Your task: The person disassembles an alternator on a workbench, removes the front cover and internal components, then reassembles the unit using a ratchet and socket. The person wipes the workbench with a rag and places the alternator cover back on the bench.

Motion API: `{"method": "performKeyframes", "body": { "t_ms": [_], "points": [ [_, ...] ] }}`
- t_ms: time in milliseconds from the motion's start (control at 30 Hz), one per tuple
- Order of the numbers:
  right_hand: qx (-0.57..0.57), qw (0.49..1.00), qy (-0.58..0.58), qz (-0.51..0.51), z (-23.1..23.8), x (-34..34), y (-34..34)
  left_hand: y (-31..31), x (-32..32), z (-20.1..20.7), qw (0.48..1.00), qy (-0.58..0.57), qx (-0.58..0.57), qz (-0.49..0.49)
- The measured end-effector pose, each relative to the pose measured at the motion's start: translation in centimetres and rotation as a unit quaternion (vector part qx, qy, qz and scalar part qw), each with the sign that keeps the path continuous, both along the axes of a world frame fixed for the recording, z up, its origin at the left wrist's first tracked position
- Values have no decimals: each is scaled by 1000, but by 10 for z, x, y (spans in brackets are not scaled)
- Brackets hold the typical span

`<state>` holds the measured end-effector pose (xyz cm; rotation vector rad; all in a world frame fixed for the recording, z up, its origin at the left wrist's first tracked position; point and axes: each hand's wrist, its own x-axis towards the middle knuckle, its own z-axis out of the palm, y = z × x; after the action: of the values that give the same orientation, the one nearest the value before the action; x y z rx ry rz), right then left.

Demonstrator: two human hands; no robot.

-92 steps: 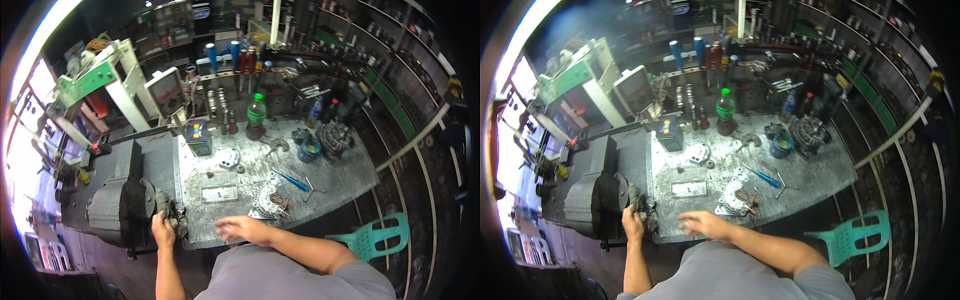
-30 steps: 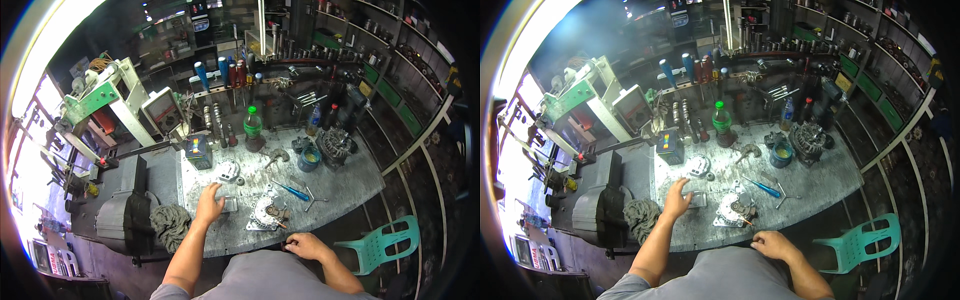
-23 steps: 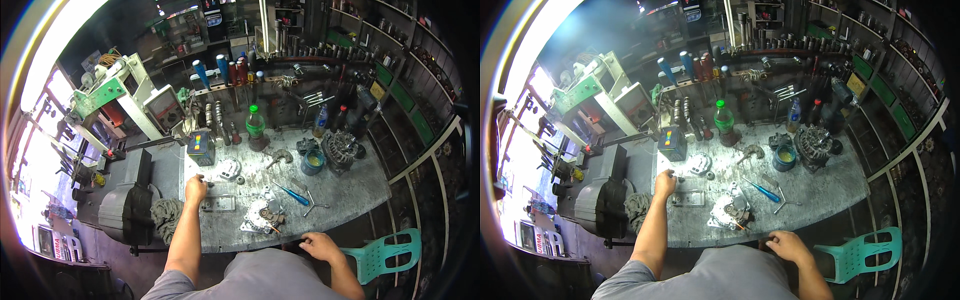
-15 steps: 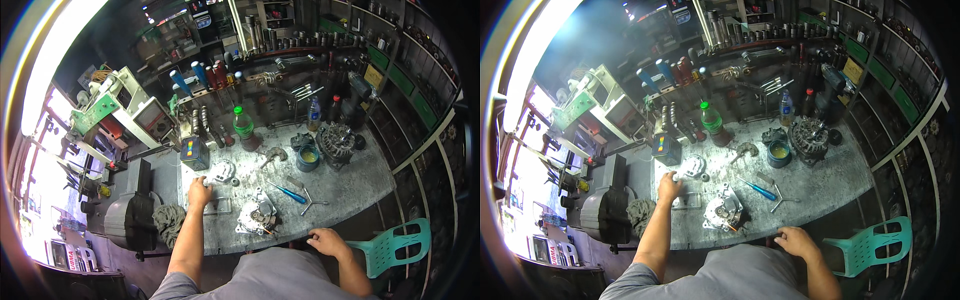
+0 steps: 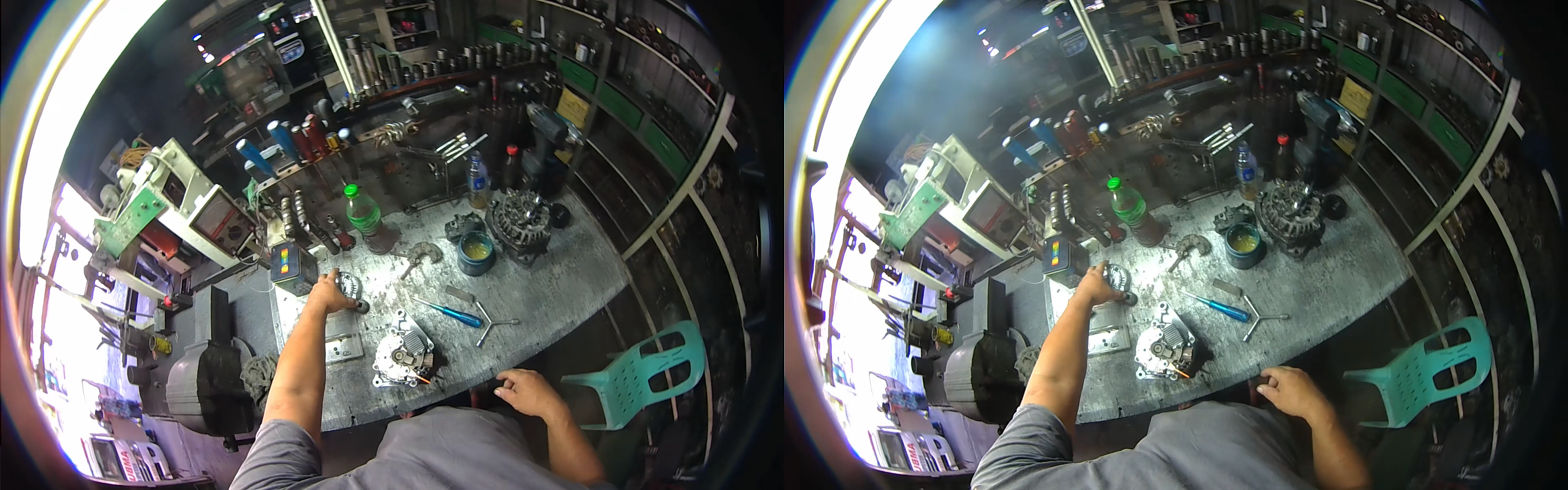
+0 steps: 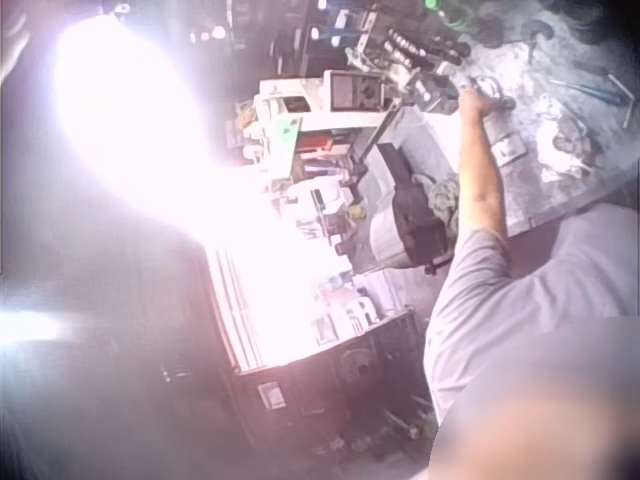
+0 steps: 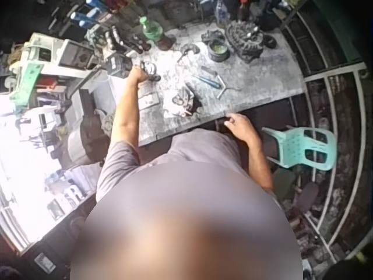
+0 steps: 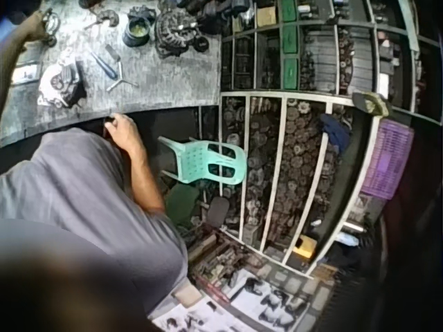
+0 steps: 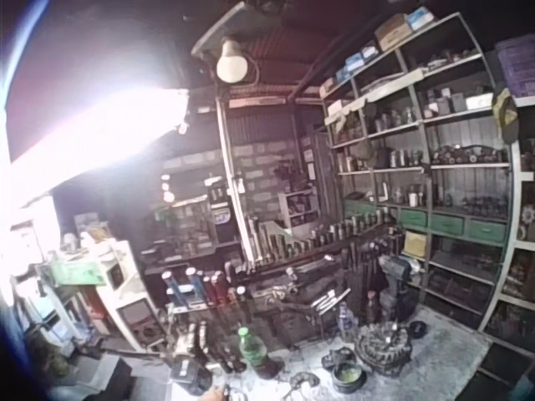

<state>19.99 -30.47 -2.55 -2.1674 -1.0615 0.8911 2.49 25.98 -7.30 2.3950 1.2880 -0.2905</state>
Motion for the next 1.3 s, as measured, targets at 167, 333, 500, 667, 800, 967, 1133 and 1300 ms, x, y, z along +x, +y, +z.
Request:
{"method": "performKeyframes", "body": {
  "t_ms": [167, 333, 500, 667, 800, 967, 1133, 1300],
  "points": [
    [-22, 999, 27, -33, -5, -15, -16, -13, -7, 16, 998, -10, 56, 25],
    [28, 999, 9, -23, 13, -10, 0, -49, -30, 56, 956, -260, 119, 63],
    [123, 991, 28, -32, 47, -3, 44, -122, -70, 120, 784, -569, -189, 162],
    [264, 961, 2, 87, 74, -35, 104, -238, -53, 146, 783, -552, -274, 86],
    [369, 925, 4, 90, 81, -56, 130, -306, -39, 143, 735, -588, -324, 98],
    [429, 898, 81, -51, 70, -9, 122, -288, -77, 111, 917, -394, 55, -39],
    [394, 849, 270, -227, 48, 51, 90, -284, -98, 64, 941, -337, -32, -6],
    [351, 833, 330, -273, 27, 53, 69, -290, -89, 47, 932, -348, -73, 71]
  ]
}}
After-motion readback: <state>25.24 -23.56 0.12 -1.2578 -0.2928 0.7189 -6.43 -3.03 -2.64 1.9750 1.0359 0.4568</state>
